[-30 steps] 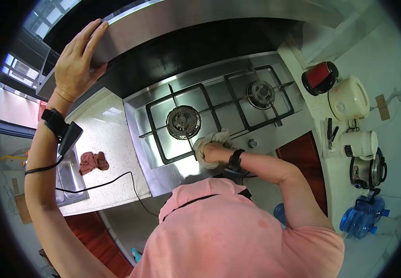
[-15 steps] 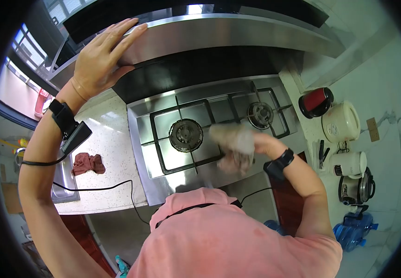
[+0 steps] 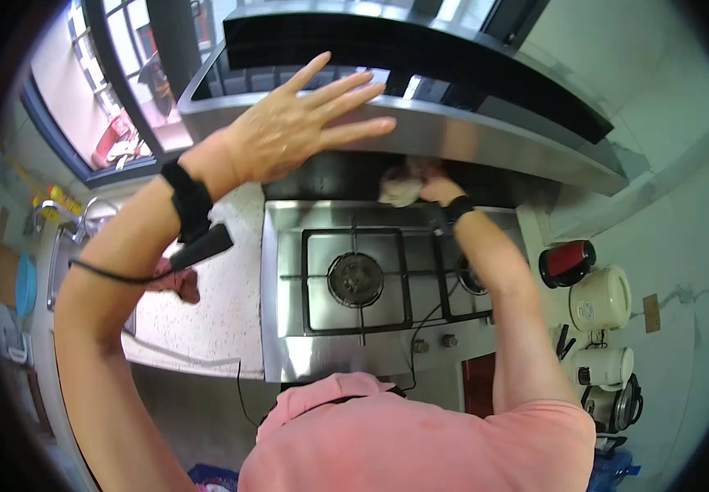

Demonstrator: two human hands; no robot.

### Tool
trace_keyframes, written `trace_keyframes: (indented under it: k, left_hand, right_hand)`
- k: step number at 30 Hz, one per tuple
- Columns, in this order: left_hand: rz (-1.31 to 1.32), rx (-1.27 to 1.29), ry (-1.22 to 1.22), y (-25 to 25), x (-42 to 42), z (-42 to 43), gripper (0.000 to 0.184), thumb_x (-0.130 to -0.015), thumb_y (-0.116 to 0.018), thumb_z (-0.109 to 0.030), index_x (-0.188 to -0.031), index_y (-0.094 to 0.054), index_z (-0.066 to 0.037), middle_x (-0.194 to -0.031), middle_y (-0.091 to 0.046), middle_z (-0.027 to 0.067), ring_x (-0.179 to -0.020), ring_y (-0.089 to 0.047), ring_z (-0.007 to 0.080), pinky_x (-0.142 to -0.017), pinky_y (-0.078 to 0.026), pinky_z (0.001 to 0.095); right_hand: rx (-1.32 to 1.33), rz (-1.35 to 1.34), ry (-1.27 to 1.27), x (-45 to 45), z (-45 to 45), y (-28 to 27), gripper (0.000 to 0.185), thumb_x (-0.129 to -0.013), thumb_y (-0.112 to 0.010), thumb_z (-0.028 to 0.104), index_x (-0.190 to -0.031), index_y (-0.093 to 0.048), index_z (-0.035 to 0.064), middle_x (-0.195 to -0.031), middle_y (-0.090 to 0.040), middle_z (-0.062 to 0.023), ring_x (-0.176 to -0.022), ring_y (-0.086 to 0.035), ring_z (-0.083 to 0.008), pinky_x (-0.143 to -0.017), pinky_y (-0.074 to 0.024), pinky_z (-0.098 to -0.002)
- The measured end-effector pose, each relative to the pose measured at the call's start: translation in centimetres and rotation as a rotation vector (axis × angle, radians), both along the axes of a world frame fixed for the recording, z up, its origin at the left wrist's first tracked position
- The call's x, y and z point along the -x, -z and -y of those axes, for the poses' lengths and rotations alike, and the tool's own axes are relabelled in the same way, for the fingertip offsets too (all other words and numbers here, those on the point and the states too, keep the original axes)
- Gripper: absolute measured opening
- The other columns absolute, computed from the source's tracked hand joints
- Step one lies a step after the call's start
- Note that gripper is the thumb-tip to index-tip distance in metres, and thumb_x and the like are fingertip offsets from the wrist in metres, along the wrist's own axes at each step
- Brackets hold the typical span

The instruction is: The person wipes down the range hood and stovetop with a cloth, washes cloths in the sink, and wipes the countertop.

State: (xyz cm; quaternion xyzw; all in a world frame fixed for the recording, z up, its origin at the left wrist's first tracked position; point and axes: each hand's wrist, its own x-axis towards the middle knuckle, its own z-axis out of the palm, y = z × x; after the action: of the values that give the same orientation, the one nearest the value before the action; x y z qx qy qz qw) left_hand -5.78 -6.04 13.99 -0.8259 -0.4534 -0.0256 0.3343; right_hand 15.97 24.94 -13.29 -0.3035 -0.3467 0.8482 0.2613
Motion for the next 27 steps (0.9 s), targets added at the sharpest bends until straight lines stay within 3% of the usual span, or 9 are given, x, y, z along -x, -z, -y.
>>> trace_keyframes:
  k: [2, 3, 6, 7, 9, 15, 18, 23, 27]
  left_hand:
    - [0.026, -0.030, -0.052, 0.1, -0.2, 1.3, 0.086, -0.067, -0.060, 0.001, -0.143, -0.033, -0.029, -0.152, -0.023, 0.0119, -0.141, -0.022, 0.0271, -0.115, -0.011, 0.0510]
    - [0.068, -0.001, -0.091, -0.1, -0.2, 2.5, 0.086, -0.066, -0.058, 0.003, -0.142, -0.035, -0.028, -0.152, -0.023, 0.0118, -0.141, -0.021, 0.0280, -0.115, -0.010, 0.0510]
    - [0.240, -0.051, -0.118, 0.2, 1.2, 5.6, 0.079, -0.063, -0.050, 0.008, -0.136, -0.046, -0.023, -0.149, -0.028, 0.0166, -0.139, -0.024, 0.0347, -0.114, -0.013, 0.0513]
    - [0.331, -0.074, -0.066, 0.3, 1.8, 6.6, 0.074, -0.064, -0.050, 0.006, -0.133, -0.048, -0.019, -0.147, -0.030, 0.0199, -0.138, -0.026, 0.0370, -0.112, -0.016, 0.0518]
    - [0.428, -0.133, -0.036, 1.5, 2.6, 7.8, 0.071, -0.064, -0.052, 0.003, -0.132, -0.049, -0.016, -0.144, -0.033, 0.0211, -0.136, -0.028, 0.0388, -0.111, -0.020, 0.0521]
    - [0.558, -0.207, 0.010, 5.0, 2.1, 11.4, 0.063, -0.065, -0.054, 0.004, -0.126, -0.051, -0.014, -0.139, -0.039, 0.0211, -0.130, -0.035, 0.0405, -0.108, -0.026, 0.0524]
    - [0.671, -0.203, -0.061, 6.2, 2.4, 13.5, 0.064, -0.066, -0.053, 0.007, -0.127, -0.050, -0.012, -0.138, -0.039, 0.0210, -0.129, -0.036, 0.0409, -0.107, -0.027, 0.0502]
    - [0.917, -0.146, -0.301, 11.4, 3.4, 19.0, 0.064, -0.070, -0.050, 0.009, -0.132, -0.042, -0.005, -0.138, -0.036, 0.0219, -0.129, -0.035, 0.0406, -0.108, -0.028, 0.0456]
    - [1.254, -0.071, -0.527, 17.3, 2.0, 25.0, 0.069, -0.072, -0.048, 0.012, -0.138, -0.036, -0.004, -0.138, -0.035, 0.0199, -0.117, -0.046, 0.0350, -0.095, -0.041, 0.0363]
  right_hand:
    - [0.007, -0.279, -0.218, 3.2, 0.8, 2.7, 0.044, -0.094, -0.044, 0.035, -0.128, -0.045, 0.0067, -0.131, -0.049, -0.0163, -0.119, -0.049, -0.0330, -0.105, -0.0367, -0.0466]
    - [0.339, -0.233, -0.109, 4.3, 7.1, -4.1, 0.038, -0.098, -0.038, 0.031, -0.120, -0.050, 0.0034, -0.121, -0.055, -0.0177, -0.111, -0.055, -0.0333, -0.101, -0.0413, -0.0450]
    - [0.166, -0.429, -0.369, 6.5, 13.4, -6.0, 0.022, -0.096, -0.047, 0.024, -0.106, -0.057, 0.0064, -0.102, -0.062, -0.0094, -0.094, -0.061, -0.0228, -0.087, -0.0505, -0.0408]
    - [0.232, -0.451, -0.363, 7.0, 16.4, -8.6, 0.027, -0.096, -0.048, 0.028, -0.101, -0.059, 0.0045, -0.098, -0.063, -0.0126, -0.090, -0.062, -0.0263, -0.086, -0.0507, -0.0415]
    - [0.236, -0.517, -0.349, 8.9, 19.8, -10.4, 0.031, -0.094, -0.050, 0.032, -0.107, -0.060, 0.0056, -0.106, -0.065, -0.0110, -0.097, -0.062, -0.0258, -0.090, -0.0491, -0.0420]
    - [0.181, -0.794, -0.263, 10.9, 23.8, -13.9, 0.046, -0.095, -0.038, 0.041, -0.114, -0.057, 0.0045, -0.120, -0.059, -0.0136, -0.111, -0.056, -0.0292, -0.099, -0.0431, -0.0446]
    - [0.193, -0.673, -0.144, 7.9, 23.0, -14.5, 0.046, -0.095, -0.036, 0.040, -0.115, -0.055, 0.0027, -0.120, -0.058, -0.0153, -0.111, -0.055, -0.0310, -0.098, -0.0436, -0.0453]
    - [-0.043, -0.541, 0.001, -1.5, 19.2, -14.8, 0.044, -0.095, -0.040, 0.038, -0.114, -0.054, 0.0014, -0.114, -0.059, -0.0159, -0.105, -0.056, -0.0306, -0.094, -0.0465, -0.0449]
    - [-0.280, -0.362, 0.266, -8.5, 16.7, -14.6, 0.043, -0.095, -0.042, 0.037, -0.118, -0.053, 0.0024, -0.117, -0.057, -0.0144, -0.109, -0.054, -0.0302, -0.097, -0.0437, -0.0460]
